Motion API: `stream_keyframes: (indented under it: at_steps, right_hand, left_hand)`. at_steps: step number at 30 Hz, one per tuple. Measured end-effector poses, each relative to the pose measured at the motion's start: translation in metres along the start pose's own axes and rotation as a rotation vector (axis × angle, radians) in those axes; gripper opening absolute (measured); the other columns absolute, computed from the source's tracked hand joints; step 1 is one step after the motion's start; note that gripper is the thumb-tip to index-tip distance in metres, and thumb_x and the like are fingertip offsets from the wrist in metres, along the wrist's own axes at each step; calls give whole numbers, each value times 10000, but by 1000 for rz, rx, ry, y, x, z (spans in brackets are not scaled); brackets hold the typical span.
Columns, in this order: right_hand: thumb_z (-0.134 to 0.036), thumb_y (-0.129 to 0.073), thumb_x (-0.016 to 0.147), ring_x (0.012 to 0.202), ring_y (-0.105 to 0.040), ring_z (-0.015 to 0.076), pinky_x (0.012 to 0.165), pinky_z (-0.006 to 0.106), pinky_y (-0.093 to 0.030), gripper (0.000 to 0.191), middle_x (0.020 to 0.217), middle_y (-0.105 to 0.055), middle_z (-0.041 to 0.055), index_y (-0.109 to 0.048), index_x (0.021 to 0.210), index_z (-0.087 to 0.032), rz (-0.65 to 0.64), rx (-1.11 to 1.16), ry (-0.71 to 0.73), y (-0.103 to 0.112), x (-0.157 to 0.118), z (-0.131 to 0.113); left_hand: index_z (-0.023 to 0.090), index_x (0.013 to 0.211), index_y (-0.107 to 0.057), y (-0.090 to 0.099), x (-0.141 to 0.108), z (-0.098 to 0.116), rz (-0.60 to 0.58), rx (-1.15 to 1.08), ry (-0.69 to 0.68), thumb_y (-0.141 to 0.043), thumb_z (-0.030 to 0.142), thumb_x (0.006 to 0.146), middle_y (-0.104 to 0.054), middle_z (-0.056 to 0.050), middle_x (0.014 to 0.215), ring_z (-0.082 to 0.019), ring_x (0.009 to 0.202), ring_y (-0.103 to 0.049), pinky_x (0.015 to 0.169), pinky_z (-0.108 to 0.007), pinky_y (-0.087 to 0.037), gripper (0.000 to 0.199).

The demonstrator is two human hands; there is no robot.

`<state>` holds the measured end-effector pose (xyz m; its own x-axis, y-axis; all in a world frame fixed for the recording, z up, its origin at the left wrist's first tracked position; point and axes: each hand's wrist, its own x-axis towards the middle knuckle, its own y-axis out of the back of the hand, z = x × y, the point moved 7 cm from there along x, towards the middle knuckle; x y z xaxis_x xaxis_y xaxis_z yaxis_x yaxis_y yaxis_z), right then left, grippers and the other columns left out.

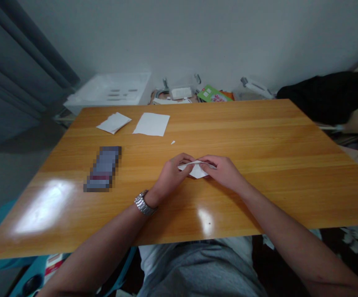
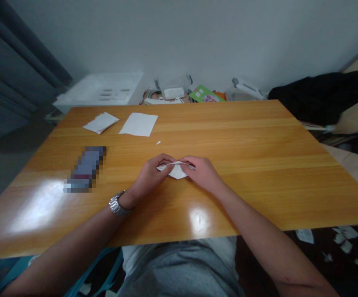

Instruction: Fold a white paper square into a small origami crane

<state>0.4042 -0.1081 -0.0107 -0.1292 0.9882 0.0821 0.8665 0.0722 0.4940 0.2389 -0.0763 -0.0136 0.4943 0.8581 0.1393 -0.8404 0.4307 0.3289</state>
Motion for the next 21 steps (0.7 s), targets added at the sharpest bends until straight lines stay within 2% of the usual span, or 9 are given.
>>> stream_keyframes:
  at_steps: [6, 11, 15, 21]
  right_hand:
    - [-259, -574, 942, 787, -732, 192, 695, 288, -546, 287, 1032, -807, 37, -784, 1134, -220, -18, 40, -48, 0, -2, 1]
    - [-293, -590, 943, 790, -733, 196, 700, 300, -560, 294, 1049, -806, 49, -787, 1146, -216, -9, 68, -53, 2, -2, -1]
    - [-382, -634, 943, 840, -741, 217, 716, 313, -577, 308, 1087, -797, 69, -779, 1152, -208, -6, 110, -55, 4, -2, -1]
    - [-558, -673, 912, 708, -726, 197, 621, 294, -596, 451, 982, -787, 86, -773, 1128, -175, -10, 319, -135, 3, -5, 0]
  left_hand:
    - [171, 1087, -673, -1, 0, -1, 12, -57, -2, -638, 225, 931, -755, -60, 1028, -174, 932, -731, 797, -254, -584, 168]
    - [165, 1105, -676, 0, -1, 3, 29, -43, -38, -621, 204, 935, -747, -66, 1049, -174, 952, -720, 812, -261, -581, 182]
    - [177, 1100, -690, 3, -1, 7, 44, 22, -88, -609, 185, 942, -746, -58, 1067, -173, 976, -708, 861, -272, -560, 178]
    - [179, 1076, -710, 8, -2, 13, 70, 59, -121, -613, 197, 952, -753, -47, 1040, -163, 955, -702, 876, -268, -545, 158]
